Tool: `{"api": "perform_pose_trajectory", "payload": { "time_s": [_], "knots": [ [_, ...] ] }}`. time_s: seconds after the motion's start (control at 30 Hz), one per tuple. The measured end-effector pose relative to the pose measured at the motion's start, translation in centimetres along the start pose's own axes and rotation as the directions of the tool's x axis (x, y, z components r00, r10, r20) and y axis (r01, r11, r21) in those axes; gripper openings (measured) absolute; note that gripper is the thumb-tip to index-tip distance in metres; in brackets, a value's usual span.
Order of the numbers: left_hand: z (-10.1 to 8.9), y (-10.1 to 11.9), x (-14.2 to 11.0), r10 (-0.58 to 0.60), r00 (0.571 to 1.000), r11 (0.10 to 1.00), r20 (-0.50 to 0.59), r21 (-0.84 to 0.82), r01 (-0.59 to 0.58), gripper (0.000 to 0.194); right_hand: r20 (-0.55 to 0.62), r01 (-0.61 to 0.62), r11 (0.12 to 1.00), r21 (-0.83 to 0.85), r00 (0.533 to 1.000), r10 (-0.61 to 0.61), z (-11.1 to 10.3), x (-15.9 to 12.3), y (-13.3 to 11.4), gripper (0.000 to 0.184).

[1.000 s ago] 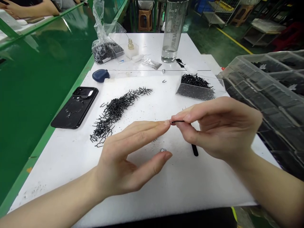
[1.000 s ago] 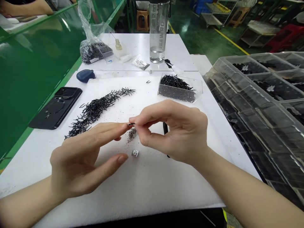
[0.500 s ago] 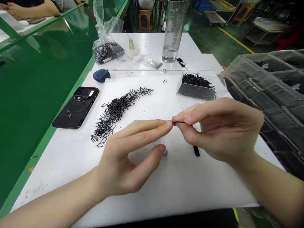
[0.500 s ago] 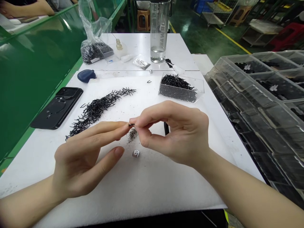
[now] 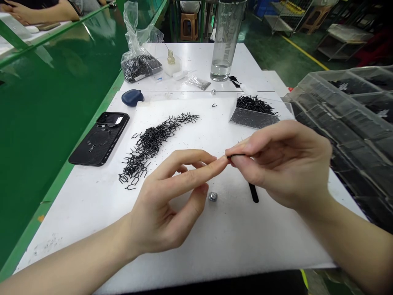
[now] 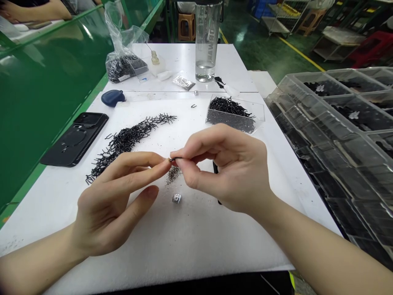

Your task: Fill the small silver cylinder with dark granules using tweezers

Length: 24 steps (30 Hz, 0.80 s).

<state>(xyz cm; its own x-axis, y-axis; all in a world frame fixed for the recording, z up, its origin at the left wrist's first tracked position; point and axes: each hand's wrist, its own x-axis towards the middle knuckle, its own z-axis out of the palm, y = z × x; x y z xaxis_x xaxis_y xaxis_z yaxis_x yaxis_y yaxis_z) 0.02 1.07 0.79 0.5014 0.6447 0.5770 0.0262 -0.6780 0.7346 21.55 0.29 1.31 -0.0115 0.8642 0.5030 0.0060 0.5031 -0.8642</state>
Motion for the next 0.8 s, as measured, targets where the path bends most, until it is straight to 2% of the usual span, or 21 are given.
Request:
{"api": "perform_pose_trajectory", "payload": {
  "time_s": [0.03,0.07,0.1,0.17,0.23,0.3,0.47,0.67,0.73,0.8],
  "knots": [
    [0.0,-0.1,0.1,0.004,1.000,1.000,-0.017,0.002,-0.004,0.056,0.025,-0.116,0.990,0.077,0.993,0.114,0.0,0.1,-0.1,0.027],
    [0.0,-0.1,0.1,-0.005,0.999,1.000,-0.048,0.000,0.005,0.054,0.078,-0.259,0.952,0.163,0.965,0.249,0.0,0.2,-0.1,0.025],
    [0.1,-0.2,0.2,-0.025,0.996,1.000,-0.090,-0.009,0.024,0.052,0.160,-0.409,0.879,0.243,0.911,0.380,0.0,0.3,-0.2,0.024],
    [0.1,-0.4,0.4,-0.087,0.982,0.996,-0.168,-0.051,0.079,0.045,0.344,-0.655,0.669,0.353,0.755,0.558,0.0,0.5,-0.3,0.023],
    [0.2,-0.5,0.6,-0.157,0.968,0.984,-0.194,-0.117,0.136,0.036,0.456,-0.772,0.493,0.401,0.635,0.624,0.1,0.7,-0.3,0.022],
    [0.2,-0.4,0.8,-0.211,0.963,0.967,-0.167,-0.177,0.181,0.030,0.490,-0.811,0.398,0.428,0.579,0.652,0.2,0.9,-0.4,0.021],
    [0.2,0.0,1.1,-0.327,0.936,0.921,-0.127,-0.264,0.286,0.027,0.469,-0.837,0.328,0.438,0.524,0.710,0.3,1.0,-0.8,0.023],
    [0.2,0.2,1.2,-0.374,0.922,0.895,-0.101,-0.301,0.330,0.026,0.459,-0.856,0.306,0.416,0.489,0.742,0.3,0.9,-0.9,0.027],
    [0.2,0.2,1.2,-0.382,0.920,0.886,-0.086,-0.318,0.338,0.024,0.468,-0.845,0.321,0.427,0.511,0.722,0.2,0.9,-0.7,0.027],
    [0.1,0.1,1.2,-0.392,0.917,0.874,-0.075,-0.340,0.346,0.024,0.482,-0.819,0.349,0.455,0.556,0.677,0.2,0.7,-0.4,0.027]
  ]
}}
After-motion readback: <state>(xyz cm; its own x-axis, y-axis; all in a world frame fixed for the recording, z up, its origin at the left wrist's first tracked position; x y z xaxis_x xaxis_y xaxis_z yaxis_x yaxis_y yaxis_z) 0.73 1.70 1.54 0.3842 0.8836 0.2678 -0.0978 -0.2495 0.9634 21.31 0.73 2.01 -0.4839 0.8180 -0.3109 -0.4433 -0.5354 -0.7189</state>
